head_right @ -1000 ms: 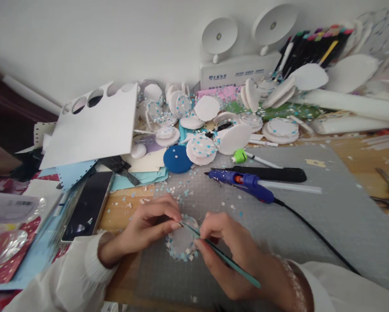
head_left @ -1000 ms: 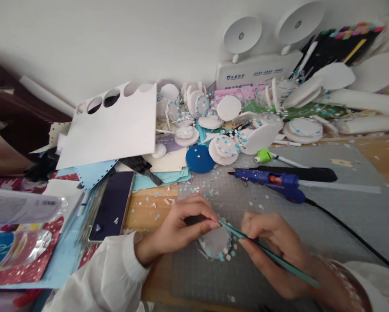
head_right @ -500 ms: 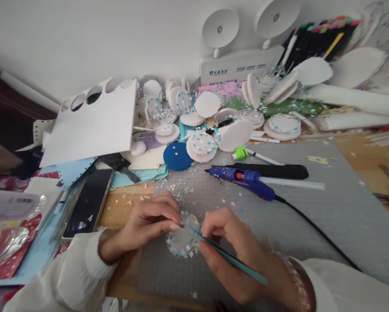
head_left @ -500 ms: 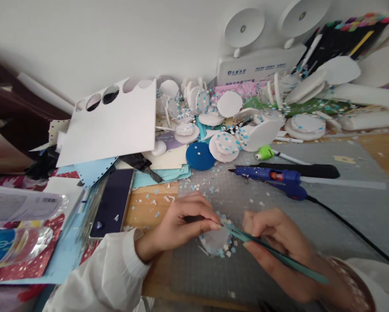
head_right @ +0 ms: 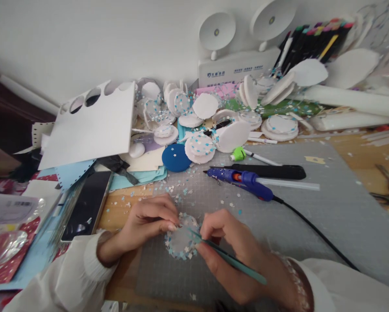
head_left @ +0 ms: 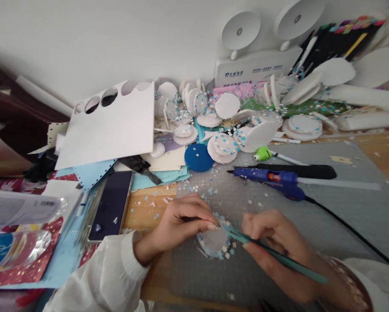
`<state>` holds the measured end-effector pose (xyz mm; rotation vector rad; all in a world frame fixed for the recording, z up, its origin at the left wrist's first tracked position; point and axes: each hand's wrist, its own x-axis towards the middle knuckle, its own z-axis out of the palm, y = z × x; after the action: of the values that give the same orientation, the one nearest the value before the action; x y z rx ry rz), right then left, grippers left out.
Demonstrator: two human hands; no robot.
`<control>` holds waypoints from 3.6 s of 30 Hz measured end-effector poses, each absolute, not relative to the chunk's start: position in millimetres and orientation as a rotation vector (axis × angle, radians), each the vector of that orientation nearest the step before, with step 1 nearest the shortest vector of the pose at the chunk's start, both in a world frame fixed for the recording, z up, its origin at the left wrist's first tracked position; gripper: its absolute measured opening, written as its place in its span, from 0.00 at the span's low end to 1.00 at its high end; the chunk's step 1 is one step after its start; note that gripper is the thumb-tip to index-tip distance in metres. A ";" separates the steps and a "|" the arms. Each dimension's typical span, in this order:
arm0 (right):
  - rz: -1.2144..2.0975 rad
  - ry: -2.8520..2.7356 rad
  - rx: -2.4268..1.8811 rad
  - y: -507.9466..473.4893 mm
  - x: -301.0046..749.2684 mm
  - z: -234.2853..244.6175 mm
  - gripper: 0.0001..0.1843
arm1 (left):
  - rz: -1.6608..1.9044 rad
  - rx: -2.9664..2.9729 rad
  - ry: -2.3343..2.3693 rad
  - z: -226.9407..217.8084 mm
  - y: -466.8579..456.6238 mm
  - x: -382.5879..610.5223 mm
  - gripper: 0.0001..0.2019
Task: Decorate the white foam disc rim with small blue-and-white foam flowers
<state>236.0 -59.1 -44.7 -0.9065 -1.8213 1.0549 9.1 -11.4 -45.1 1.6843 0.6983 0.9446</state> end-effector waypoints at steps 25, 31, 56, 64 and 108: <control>0.968 -1.619 -0.904 -54.4 229.1 -47.3 0.11 | 0.979 1.358 0.992 -47.0 -5.0 0.2 0.12; 0.905 -1.651 -0.910 -52.2 229.3 -50.6 0.09 | 1.069 1.246 0.934 -55.3 -0.2 -1.5 0.20; 0.383 -2.123 -0.738 -43.4 235.4 -42.5 0.16 | 0.787 1.398 0.952 -47.3 -3.5 -5.8 0.19; -0.134 -2.378 -0.660 -42.4 226.8 -36.0 0.13 | 0.632 1.483 0.885 -34.0 -15.3 2.8 0.24; -0.230 -1.843 -1.549 -45.0 290.1 -65.2 0.15 | 0.859 0.606 0.808 -39.4 -7.7 7.6 0.15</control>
<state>290.1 -45.0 -65.2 -1.5486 -1.8427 -0.2301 7.6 -7.7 -39.4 0.6064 0.8077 0.8587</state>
